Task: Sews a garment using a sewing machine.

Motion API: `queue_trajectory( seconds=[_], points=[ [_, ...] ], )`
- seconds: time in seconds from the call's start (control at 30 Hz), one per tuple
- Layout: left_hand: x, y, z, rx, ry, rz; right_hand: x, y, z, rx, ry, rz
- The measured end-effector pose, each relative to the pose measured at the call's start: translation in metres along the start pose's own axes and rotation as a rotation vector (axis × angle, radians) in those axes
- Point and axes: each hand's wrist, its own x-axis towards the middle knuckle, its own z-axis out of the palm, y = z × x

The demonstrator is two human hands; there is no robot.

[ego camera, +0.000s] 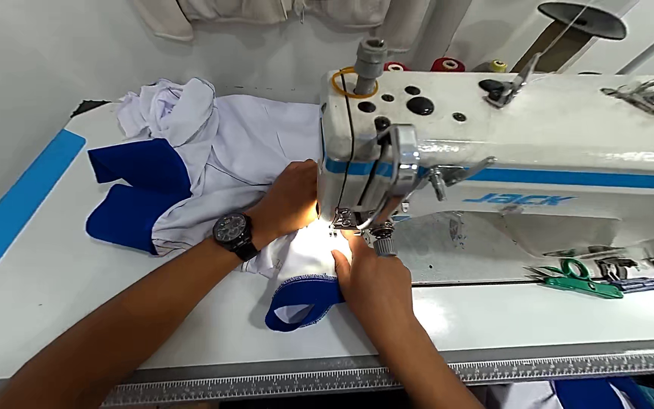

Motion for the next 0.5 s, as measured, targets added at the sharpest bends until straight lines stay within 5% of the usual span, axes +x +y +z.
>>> queue_trajectory(
  seconds=[0.13,0.23,0.4,0.5],
  points=[
    [-0.044,0.035,-0.022,0.283,-0.17,-0.328,0.005,0.014,-0.015,0.089,-0.202,-0.036],
    [-0.112,0.066,-0.031,0.322,-0.273,-0.388,0.015,0.048,-0.021,0.257,-0.352,-0.219],
    [-0.162,-0.007,-0.077,0.06,-0.284,-0.403,0.035,0.102,-0.027,0.495,-0.522,-0.727],
    [-0.143,0.023,-0.099,0.129,-0.18,-0.469,0.035,0.105,-0.013,0.43,-0.32,-1.15]
  ],
)
